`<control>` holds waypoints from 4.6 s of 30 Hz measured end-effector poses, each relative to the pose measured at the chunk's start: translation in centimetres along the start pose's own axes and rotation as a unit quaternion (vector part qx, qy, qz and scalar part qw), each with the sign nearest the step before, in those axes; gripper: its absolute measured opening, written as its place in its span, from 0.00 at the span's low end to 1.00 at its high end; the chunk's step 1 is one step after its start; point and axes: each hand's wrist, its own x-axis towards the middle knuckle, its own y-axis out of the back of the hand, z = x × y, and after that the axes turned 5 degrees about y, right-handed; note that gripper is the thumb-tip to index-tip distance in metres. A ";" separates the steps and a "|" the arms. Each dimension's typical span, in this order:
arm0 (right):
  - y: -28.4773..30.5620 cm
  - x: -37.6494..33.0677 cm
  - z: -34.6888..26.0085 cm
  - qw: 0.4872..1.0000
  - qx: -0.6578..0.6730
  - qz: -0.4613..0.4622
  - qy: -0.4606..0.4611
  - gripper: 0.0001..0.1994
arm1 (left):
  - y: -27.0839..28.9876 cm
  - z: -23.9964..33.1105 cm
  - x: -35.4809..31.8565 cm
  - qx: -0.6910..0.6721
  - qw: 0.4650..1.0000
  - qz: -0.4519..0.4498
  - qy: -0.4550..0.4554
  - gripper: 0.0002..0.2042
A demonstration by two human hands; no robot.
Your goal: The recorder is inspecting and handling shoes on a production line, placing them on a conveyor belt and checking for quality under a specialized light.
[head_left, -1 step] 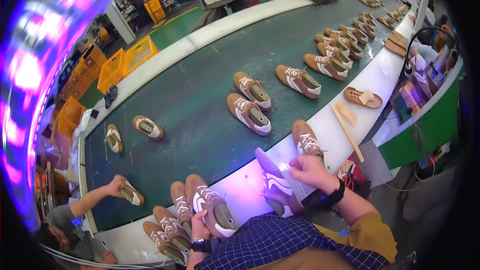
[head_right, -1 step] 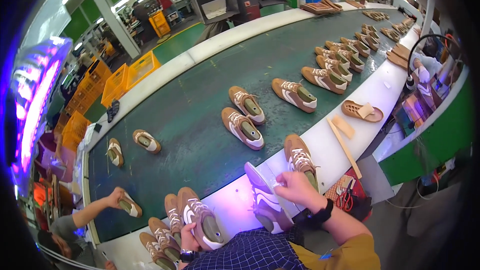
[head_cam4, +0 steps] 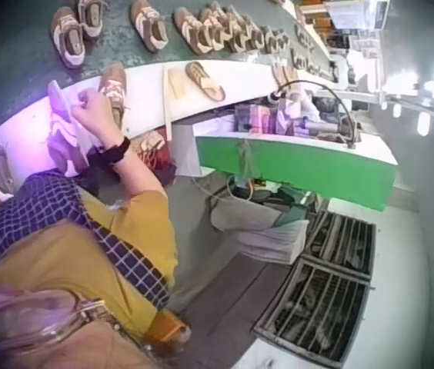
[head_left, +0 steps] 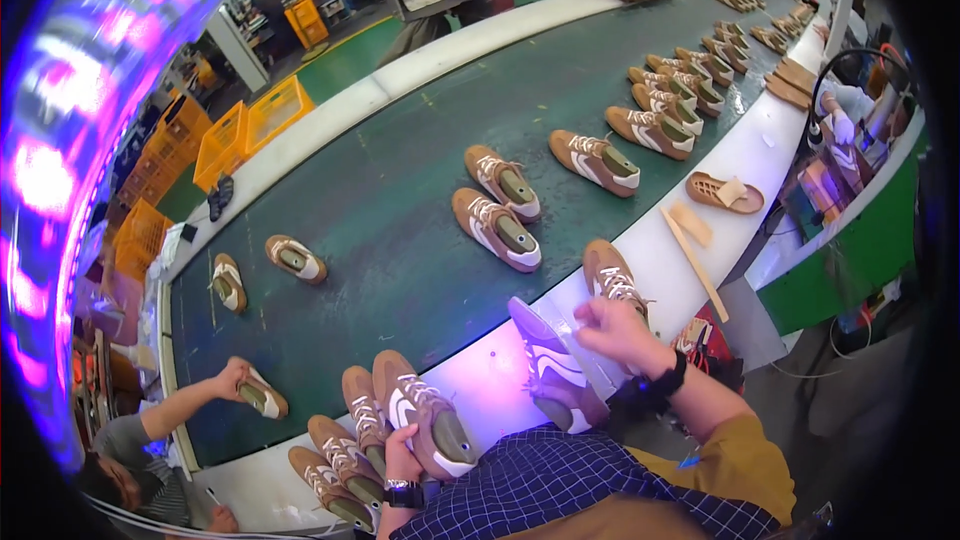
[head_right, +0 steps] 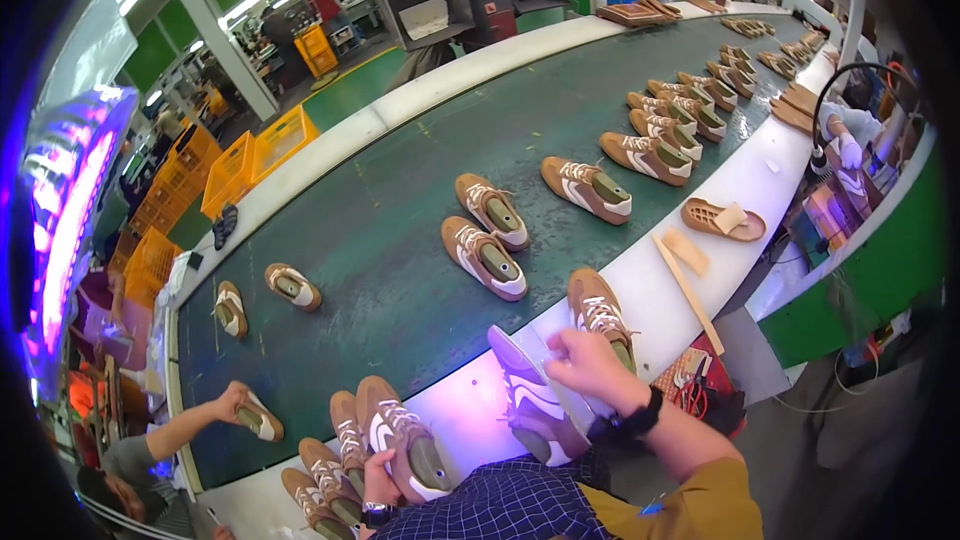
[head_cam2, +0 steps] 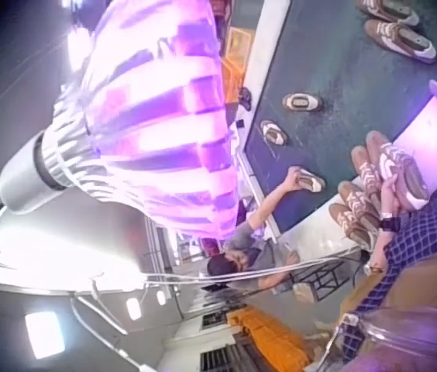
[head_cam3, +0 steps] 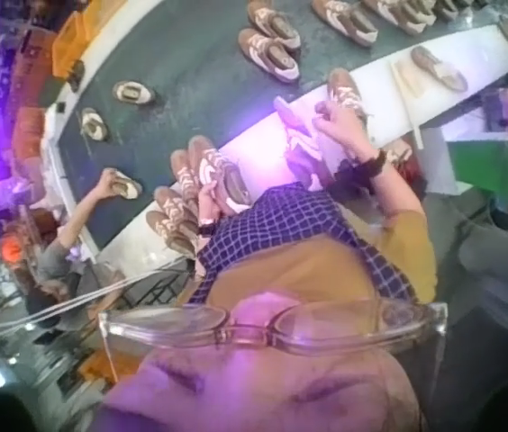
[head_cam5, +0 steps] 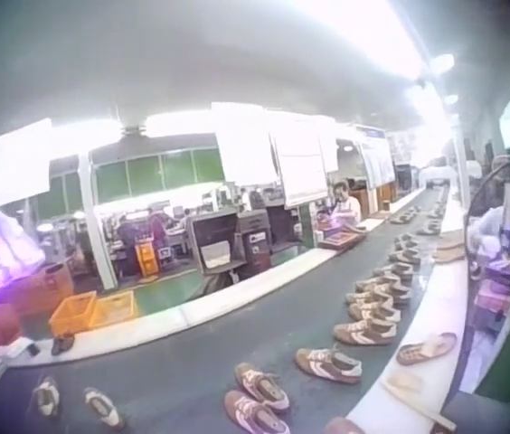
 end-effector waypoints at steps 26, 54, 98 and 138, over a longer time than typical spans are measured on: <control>-8.1 9.0 -3.7 0.857 0.472 -0.207 -0.008 0.18 | -16.1 2.9 4.1 0.042 0.956 -0.231 -0.177 0.30; -5.5 -0.7 -0.8 0.772 0.624 -0.082 -0.084 0.28 | -11.7 1.8 -0.4 -0.096 0.960 -0.259 -0.039 0.32; -8.7 0.6 -5.6 0.707 0.682 0.110 -0.152 0.18 | -12.5 1.9 -2.0 -0.187 0.952 -0.047 -0.237 0.22; -9.1 0.2 -4.4 0.697 0.689 0.108 -0.168 0.18 | -11.6 1.5 -0.7 -0.154 0.957 -0.027 -0.245 0.23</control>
